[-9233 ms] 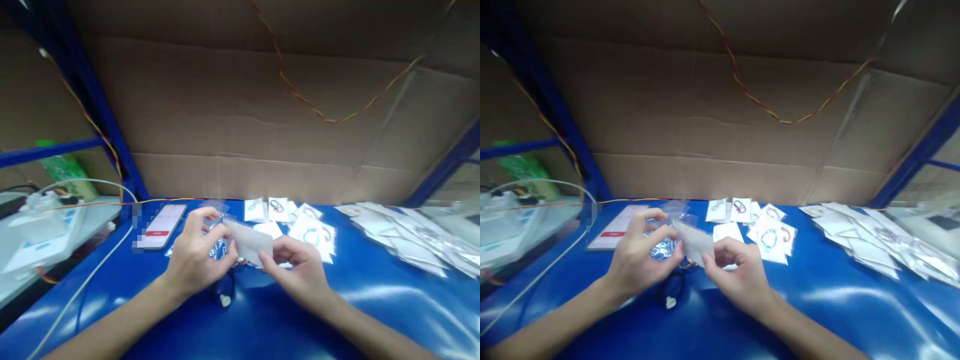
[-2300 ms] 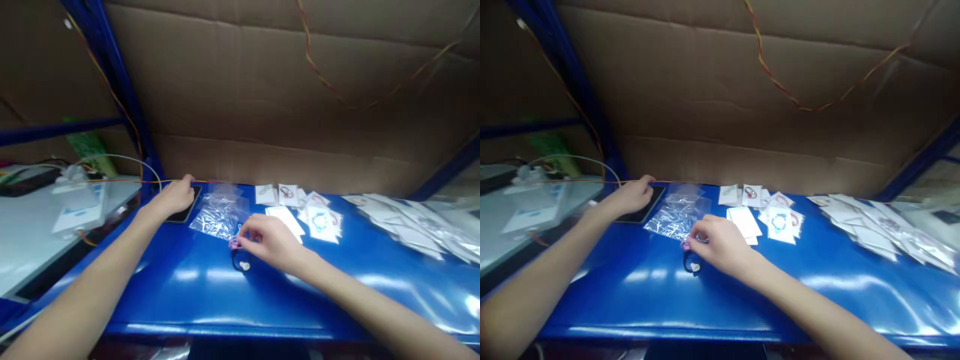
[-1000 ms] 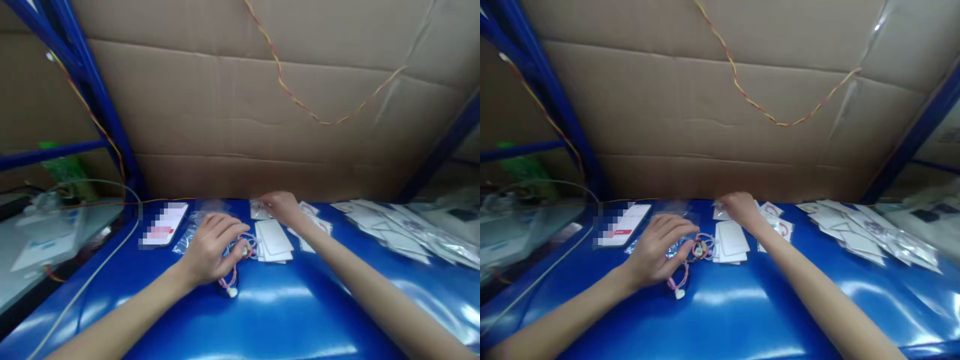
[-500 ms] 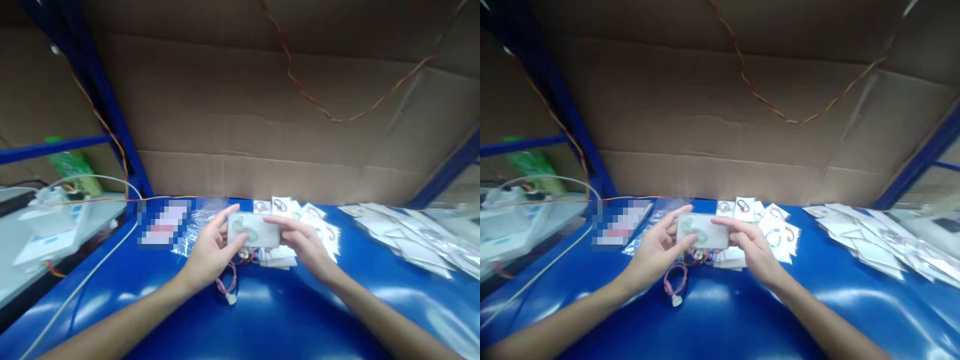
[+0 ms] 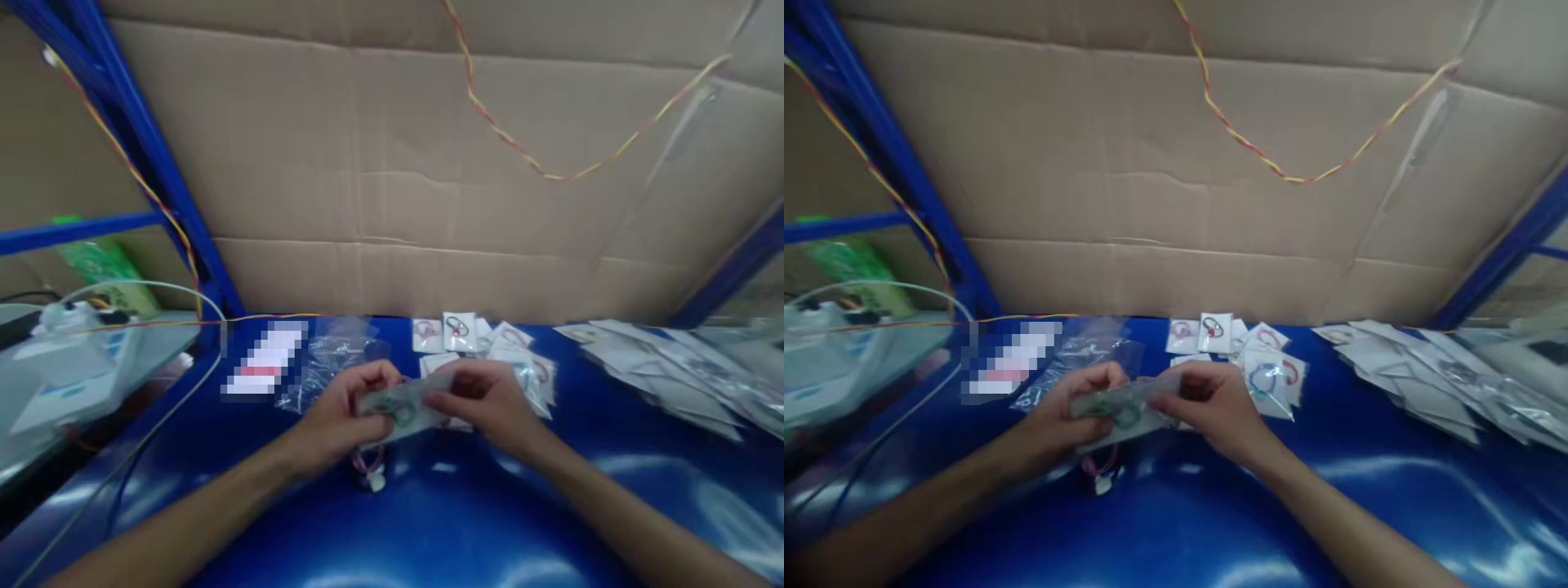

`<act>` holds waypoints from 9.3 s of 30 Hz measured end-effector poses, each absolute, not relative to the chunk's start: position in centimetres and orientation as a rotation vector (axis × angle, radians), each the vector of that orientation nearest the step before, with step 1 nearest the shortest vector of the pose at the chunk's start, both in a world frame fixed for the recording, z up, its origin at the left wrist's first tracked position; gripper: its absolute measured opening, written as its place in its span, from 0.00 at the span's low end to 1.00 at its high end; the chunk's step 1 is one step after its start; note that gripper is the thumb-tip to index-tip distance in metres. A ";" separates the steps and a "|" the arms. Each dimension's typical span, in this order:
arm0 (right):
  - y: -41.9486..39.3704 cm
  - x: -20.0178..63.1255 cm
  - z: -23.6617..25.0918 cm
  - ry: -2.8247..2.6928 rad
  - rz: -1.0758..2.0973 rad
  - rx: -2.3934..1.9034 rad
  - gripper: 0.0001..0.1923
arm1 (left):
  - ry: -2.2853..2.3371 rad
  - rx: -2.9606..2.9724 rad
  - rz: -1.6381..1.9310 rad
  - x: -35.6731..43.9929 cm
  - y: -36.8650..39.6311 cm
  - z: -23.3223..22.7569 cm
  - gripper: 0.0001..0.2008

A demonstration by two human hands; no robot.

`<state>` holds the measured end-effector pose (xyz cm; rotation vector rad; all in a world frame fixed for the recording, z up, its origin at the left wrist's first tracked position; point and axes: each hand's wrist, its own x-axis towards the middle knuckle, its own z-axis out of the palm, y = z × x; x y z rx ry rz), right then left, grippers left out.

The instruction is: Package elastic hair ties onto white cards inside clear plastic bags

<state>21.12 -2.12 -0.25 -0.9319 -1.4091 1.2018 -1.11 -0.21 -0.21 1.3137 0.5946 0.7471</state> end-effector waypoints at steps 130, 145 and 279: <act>2.9 27.3 0.5 -2.362 -0.051 -1.646 0.13 | 1.156 3.230 0.488 -3.4 4.6 -0.9 0.11; 1.1 27.0 1.6 -1.936 0.347 -1.349 0.19 | 1.044 3.277 0.374 -2.7 5.6 -1.4 0.16; -0.3 24.3 -0.4 -1.361 1.347 -0.890 0.13 | 0.548 1.140 0.905 1.8 0.2 1.9 0.07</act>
